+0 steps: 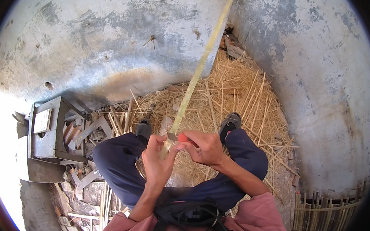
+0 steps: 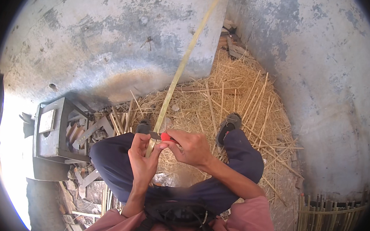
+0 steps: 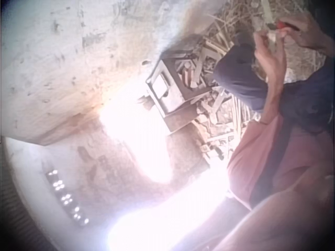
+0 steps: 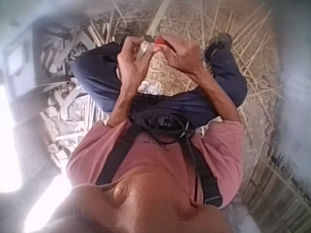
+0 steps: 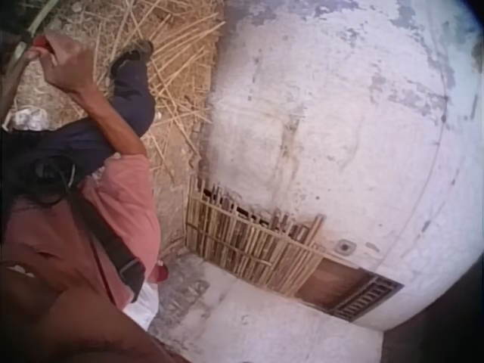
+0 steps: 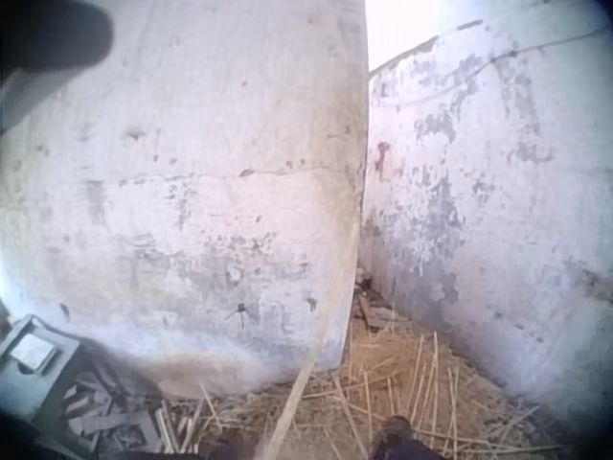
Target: The person whittles a thin strip of bamboo using a utility knife, shaving down the edges and surface of the wood.
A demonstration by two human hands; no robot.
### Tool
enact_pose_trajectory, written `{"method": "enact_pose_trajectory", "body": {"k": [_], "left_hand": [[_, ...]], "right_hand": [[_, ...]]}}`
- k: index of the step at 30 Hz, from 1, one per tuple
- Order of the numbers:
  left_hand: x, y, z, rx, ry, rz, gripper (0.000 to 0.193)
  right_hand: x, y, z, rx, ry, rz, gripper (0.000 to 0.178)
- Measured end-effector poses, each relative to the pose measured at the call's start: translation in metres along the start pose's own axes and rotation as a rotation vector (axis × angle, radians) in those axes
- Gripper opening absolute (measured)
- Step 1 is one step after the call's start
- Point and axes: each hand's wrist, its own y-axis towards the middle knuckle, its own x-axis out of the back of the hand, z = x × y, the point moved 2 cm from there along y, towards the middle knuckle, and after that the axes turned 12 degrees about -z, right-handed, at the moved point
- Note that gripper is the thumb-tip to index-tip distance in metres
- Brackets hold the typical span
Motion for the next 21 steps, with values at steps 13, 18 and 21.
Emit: {"method": "enact_pose_trajectory", "body": {"k": [13, 18, 21], "left_hand": [[0.003, -0.004, 0.0, -0.026, -0.028, -0.006, 0.027], [0.003, -0.007, -0.003, 0.011, -0.074, 0.02, 0.025], [0.007, -0.008, -0.004, 0.03, -0.075, 0.033, 0.025]], "right_hand": [[0.002, 0.006, -0.004, 0.019, -0.038, -0.05, 0.025], [0.011, 0.019, -0.011, -0.029, -0.078, -0.093, 0.026], [0.009, 0.018, -0.012, -0.003, -0.073, -0.107, 0.026]]}}
